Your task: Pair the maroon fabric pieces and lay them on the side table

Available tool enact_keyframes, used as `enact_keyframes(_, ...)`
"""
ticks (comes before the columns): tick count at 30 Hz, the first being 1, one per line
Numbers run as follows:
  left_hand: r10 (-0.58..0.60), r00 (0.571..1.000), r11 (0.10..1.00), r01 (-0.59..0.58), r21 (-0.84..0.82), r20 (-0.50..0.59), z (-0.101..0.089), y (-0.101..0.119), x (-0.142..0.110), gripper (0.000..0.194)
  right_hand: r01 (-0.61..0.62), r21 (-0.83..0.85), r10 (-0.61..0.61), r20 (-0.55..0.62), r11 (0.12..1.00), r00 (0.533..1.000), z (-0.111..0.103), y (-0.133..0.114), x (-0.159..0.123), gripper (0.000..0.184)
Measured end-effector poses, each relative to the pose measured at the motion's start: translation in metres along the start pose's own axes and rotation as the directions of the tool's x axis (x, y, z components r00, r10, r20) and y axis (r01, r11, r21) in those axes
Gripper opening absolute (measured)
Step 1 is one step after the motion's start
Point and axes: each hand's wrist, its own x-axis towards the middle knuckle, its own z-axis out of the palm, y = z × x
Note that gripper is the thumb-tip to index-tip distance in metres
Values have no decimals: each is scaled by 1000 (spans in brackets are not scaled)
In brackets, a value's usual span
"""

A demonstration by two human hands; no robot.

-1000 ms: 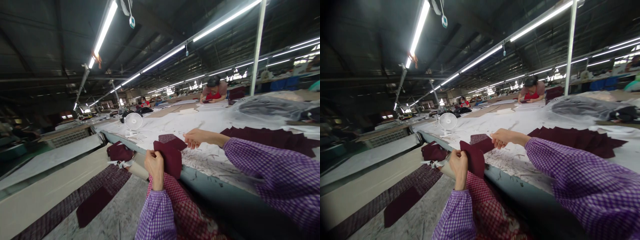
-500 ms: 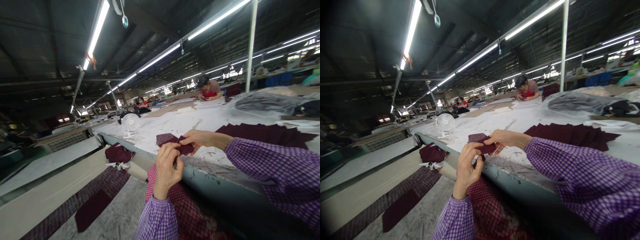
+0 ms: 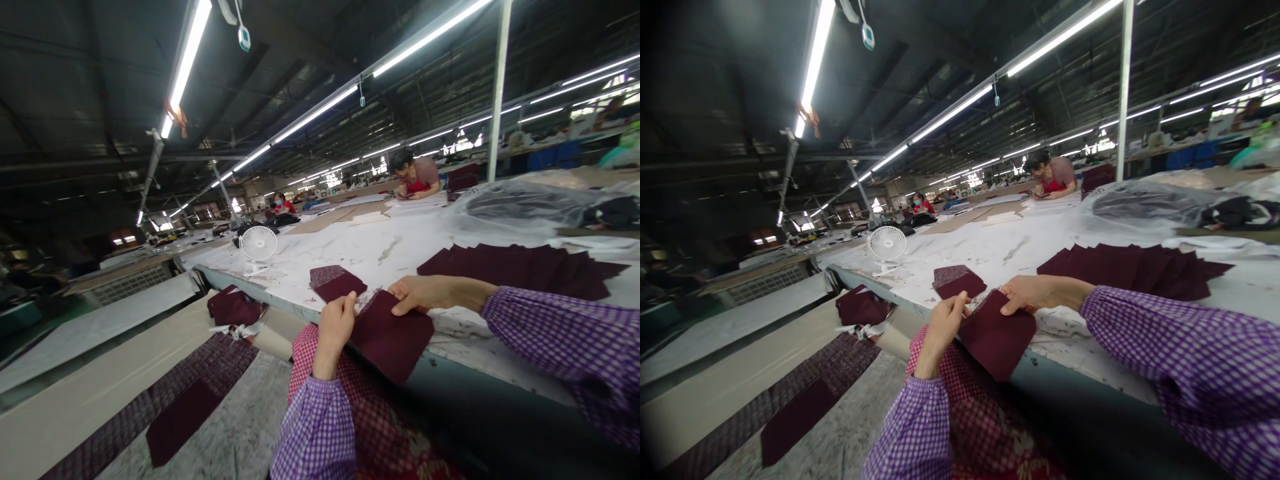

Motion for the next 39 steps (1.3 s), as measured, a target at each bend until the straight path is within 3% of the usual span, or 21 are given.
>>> enact_keyframes(4, 5, 999, 994, -11, 109, 53, 17, 20, 0, 27, -9, -48, 5, -79, 999, 997, 1, 9, -8, 34)
enact_keyframes(9, -17, 995, 985, -1, 174, 102, 34, 37, 2, 16, -34, -136, 9, -179, 990, 984, 5, 12, -21, 38)
enact_keyframes(14, 148, 973, 947, -191, 259, 176, 51, 41, 1, 17, -179, -264, 156, -106, 948, 982, -5, 9, -37, 30)
enact_keyframes(17, 202, 953, 910, -267, 316, 225, 58, 41, 1, 23, -251, -442, 198, -163, 861, 967, -13, 9, -41, 20)
enact_keyframes(18, 205, 950, 905, -275, 325, 234, 60, 41, 2, 24, -253, -529, 151, -228, 810, 962, -15, 10, -41, 17)
enact_keyframes(20, 204, 946, 898, -284, 337, 252, 62, 40, 3, 26, -198, -713, -80, -336, 673, 939, -19, 13, -37, 17)
enact_keyframes(22, 201, 945, 890, -287, 355, 259, 63, 40, 4, 26, -97, -849, -333, -305, 519, 892, -24, 19, -31, 21)
enact_keyframes(24, 205, 943, 880, -294, 372, 261, 63, 39, 5, 27, 5, -910, -458, -203, 414, 865, -28, 27, -23, 23)
enact_keyframes(30, 216, 941, 866, -308, 394, 261, 64, 38, 6, 26, 85, -932, -517, -118, 353, 848, -30, 37, -16, 22)
enact_keyframes(36, 238, 937, 853, -328, 405, 257, 65, 37, 5, 25, 57, -940, -494, -125, 337, 861, -23, 30, -17, 18)
enact_keyframes(39, 239, 936, 849, -331, 413, 259, 65, 37, 5, 26, 45, -960, -504, -104, 276, 857, -21, 34, -15, 16)
